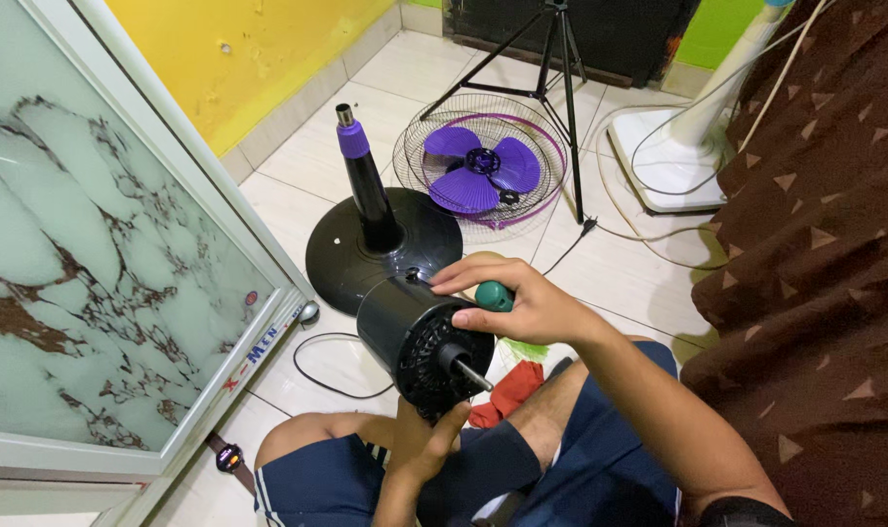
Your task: The person sits on the floor servicing a standing fan. They hold the detached fan motor housing and use a screwdriver to unscrew and tighten screws on the rear motor cover, repositioning the housing repeatedly while working on different screws.
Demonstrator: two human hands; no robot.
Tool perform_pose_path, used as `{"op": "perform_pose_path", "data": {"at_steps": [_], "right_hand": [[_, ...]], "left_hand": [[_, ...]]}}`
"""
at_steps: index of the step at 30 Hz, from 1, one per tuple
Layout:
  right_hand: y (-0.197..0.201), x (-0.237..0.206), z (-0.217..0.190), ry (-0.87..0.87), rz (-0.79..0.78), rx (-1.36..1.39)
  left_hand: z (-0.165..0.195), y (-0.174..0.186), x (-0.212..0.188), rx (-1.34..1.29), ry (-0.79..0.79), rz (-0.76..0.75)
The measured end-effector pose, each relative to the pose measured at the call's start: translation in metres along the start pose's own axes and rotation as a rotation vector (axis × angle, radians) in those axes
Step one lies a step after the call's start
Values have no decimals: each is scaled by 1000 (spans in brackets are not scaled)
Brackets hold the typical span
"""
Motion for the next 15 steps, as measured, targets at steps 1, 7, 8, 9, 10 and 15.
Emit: {"op": "perform_pose_path", "data": {"at_steps": [1, 7, 8, 9, 10, 15], "right_hand": [[1, -1, -3, 6, 64, -65], [17, -32, -38, 136, 199, 229], [17, -40, -46, 166, 215, 256], [16, -49, -55, 201, 232, 280], [14, -56, -63, 238, 249, 303], [-3, -72, -81, 441, 461, 287]], "left_hand": [[-5, 1, 3, -48, 100, -9], [-18, 13, 17, -97, -65, 82], [-23, 16, 16, -115, -65, 87], [-27, 18, 16, -129, -68, 91], [-31, 21, 16, -144, -74, 95], [-34, 29, 12, 80, -208, 161]]}}
Point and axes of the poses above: each hand's wrist, its own x-axis towards the middle knuckle, its own y-axis out of the back of the hand, z = x × y, the point moved 4 cm from there along x, towards the middle knuckle, and after that the axes turned 8 degrees about -z, right-handed, at the moved point
